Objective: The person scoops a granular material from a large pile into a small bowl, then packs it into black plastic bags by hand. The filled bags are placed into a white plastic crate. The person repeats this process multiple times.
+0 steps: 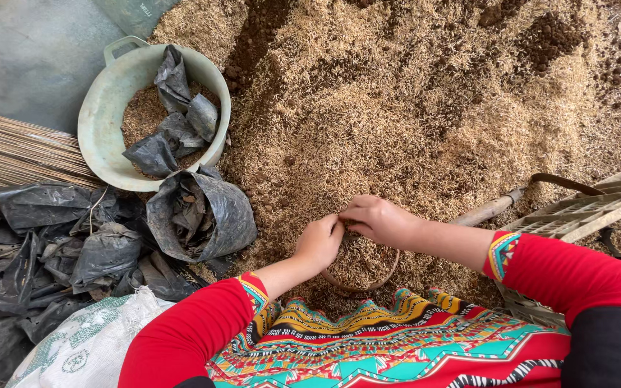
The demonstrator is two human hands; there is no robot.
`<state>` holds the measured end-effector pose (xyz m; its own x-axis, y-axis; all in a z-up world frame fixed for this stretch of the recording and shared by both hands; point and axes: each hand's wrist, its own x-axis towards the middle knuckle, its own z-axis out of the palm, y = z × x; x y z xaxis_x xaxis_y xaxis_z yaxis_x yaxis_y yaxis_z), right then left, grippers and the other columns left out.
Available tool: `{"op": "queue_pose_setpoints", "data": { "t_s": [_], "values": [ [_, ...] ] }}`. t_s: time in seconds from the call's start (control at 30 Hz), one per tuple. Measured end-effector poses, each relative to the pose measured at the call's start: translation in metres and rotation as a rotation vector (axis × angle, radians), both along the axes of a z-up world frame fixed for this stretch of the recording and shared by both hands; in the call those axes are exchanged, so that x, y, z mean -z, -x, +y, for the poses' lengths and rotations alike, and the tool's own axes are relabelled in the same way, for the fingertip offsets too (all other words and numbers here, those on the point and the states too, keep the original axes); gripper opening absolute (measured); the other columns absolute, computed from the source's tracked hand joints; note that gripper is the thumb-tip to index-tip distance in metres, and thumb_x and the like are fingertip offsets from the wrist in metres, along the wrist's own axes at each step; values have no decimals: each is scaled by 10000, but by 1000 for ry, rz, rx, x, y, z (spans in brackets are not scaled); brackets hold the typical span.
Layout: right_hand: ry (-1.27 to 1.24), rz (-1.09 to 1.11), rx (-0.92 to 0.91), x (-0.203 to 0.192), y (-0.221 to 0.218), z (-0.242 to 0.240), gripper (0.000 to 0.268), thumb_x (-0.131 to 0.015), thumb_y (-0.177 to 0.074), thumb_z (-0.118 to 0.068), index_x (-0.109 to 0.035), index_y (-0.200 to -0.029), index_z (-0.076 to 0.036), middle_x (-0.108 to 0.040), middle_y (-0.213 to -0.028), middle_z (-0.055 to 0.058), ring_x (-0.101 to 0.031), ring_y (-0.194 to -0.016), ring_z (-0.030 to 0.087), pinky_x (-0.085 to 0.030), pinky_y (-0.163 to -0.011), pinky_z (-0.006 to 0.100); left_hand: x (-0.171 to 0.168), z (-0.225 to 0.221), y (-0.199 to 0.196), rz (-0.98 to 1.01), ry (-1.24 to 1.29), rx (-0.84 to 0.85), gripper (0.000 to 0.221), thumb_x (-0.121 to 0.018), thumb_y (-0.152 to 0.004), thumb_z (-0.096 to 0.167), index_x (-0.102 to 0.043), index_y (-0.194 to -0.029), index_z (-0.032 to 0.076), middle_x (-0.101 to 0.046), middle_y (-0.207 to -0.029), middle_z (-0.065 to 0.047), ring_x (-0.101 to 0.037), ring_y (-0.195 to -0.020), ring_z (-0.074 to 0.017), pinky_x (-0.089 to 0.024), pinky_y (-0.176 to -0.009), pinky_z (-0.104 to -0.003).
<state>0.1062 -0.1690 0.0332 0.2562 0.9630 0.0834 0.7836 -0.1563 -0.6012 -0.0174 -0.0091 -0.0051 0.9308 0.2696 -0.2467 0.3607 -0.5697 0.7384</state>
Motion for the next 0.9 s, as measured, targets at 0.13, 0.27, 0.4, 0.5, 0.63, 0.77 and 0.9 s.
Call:
{"op": "queue_pose_setpoints", "data": {
  "t_s": [0.13,0.27,0.4,0.5,0.63,0.77,0.9],
  "values": [
    [-155,-208,-58,9,8,3,289,-702,-810,-54,-703,-1093,3,-663,-1035,122,-672,-970,308,-590,-857,374,-2,-4,1,-4,-51,4,271,-516,-967,269,-671,-957,48,-712,-848,-206,-685,-799,-419,-533,-735,-533],
    [-4,-141,-52,10,6,6,300,-700,-838,-61,-698,-1132,2,-655,-1076,121,-655,-998,285,-592,-855,358,0,-1,2,31,-50,0,263,-511,-963,263,-668,-943,54,-717,-844,-190,-690,-784,-408,-530,-722,-522],
    [-39,21,5,2,3,-1,274,-718,-883,-72,-703,-1148,-5,-656,-1085,123,-646,-1004,287,-580,-864,384,4,4,2,28,0,-41,279,-531,-971,291,-659,-916,49,-694,-796,-182,-660,-740,-402,-498,-671,-511],
    [-173,-316,-234,-1,12,-15,365,-655,-730,15,-662,-1095,33,-642,-1170,177,-660,-1063,350,-599,-835,371,10,5,5,23,22,-39,311,-519,-986,321,-626,-894,44,-670,-752,-177,-651,-687,-385,-487,-649,-503],
    [-229,-131,-203,-1,0,-17,377,-642,-788,17,-667,-1161,-27,-649,-1201,133,-686,-1090,325,-612,-883,355,14,9,5,34,38,-34,321,-503,-944,365,-628,-886,75,-661,-721,-153,-640,-667,-352,-477,-627,-490],
    [-62,165,205,8,-13,-10,249,-646,-945,-128,-691,-1185,-76,-654,-1140,90,-709,-1000,232,-619,-875,334,14,17,1,74,119,-50,587,-488,-1005,545,-573,-769,15,-604,-651,-157,-583,-617,-321,-440,-616,-454],
    [378,297,379,30,-13,-1,397,-660,-1001,-281,-650,-1371,-138,-594,-988,151,-660,-850,292,-550,-791,404,13,18,-7,153,86,-48,558,-519,-994,537,-562,-769,28,-586,-627,-140,-567,-580,-281,-437,-581,-431]
  ]
}}
